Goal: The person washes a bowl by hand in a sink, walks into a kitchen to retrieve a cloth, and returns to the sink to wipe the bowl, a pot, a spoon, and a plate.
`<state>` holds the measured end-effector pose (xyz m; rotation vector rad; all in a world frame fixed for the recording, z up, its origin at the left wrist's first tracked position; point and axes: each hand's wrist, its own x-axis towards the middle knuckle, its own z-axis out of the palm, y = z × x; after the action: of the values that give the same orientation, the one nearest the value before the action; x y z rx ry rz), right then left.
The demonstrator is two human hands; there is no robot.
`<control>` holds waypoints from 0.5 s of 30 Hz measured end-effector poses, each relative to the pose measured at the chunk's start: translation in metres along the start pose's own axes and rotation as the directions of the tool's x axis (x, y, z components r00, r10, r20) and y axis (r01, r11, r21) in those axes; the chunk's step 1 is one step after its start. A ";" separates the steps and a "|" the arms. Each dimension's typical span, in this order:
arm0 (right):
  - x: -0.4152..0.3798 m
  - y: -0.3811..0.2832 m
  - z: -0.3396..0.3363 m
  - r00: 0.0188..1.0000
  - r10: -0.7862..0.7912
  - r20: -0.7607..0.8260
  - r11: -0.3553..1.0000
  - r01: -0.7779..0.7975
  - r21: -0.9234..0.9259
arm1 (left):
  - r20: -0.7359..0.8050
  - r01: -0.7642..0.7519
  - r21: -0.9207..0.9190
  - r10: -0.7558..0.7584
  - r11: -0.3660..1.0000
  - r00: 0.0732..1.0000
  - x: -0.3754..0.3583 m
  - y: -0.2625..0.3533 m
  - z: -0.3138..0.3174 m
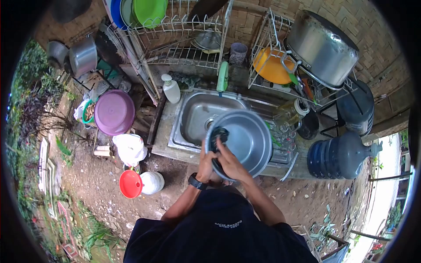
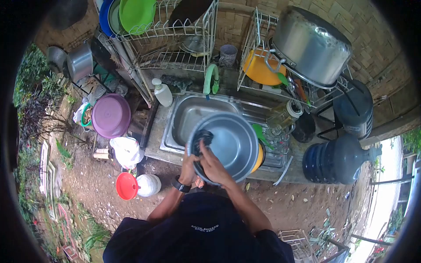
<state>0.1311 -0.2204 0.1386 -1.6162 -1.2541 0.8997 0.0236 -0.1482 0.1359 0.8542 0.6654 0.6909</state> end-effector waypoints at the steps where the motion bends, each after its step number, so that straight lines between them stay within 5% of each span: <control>1: -0.003 -0.013 -0.007 0.994 -0.016 0.108 1.000 0.015 0.013 | -0.051 -0.046 -0.160 0.038 0.986 0.998 0.005 -0.001 -0.006; 3: -0.014 -0.018 -0.026 0.946 0.080 0.313 0.968 0.001 -0.252 | -0.079 0.027 -0.154 -0.040 0.988 0.996 -0.001 0.016 -0.014; 6: -0.027 -0.014 -0.050 0.985 0.117 0.129 0.794 -0.015 -0.608 | -0.072 0.016 -0.102 -0.024 0.995 0.997 -0.005 0.009 -0.022; 9: -0.003 -0.026 -0.068 0.931 0.013 -0.364 0.835 -0.211 -0.509 | -0.001 0.012 -0.075 -0.012 0.997 1.000 -0.004 0.009 -0.022; 12: 0.031 -0.032 -0.051 0.834 -0.126 -0.538 0.926 -0.096 -0.365 | 0.061 -0.003 0.035 0.000 0.999 0.998 -0.007 0.020 -0.010; 15: 0.030 -0.032 0.000 0.917 -0.210 -0.339 0.973 0.164 -0.160 | -0.050 -0.030 -0.025 0.029 0.999 0.998 0.008 -0.003 -0.022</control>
<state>0.1269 -0.1876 0.1674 -1.6369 -1.2016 0.3904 0.0123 -0.1343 0.1203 0.8270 0.6883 0.7477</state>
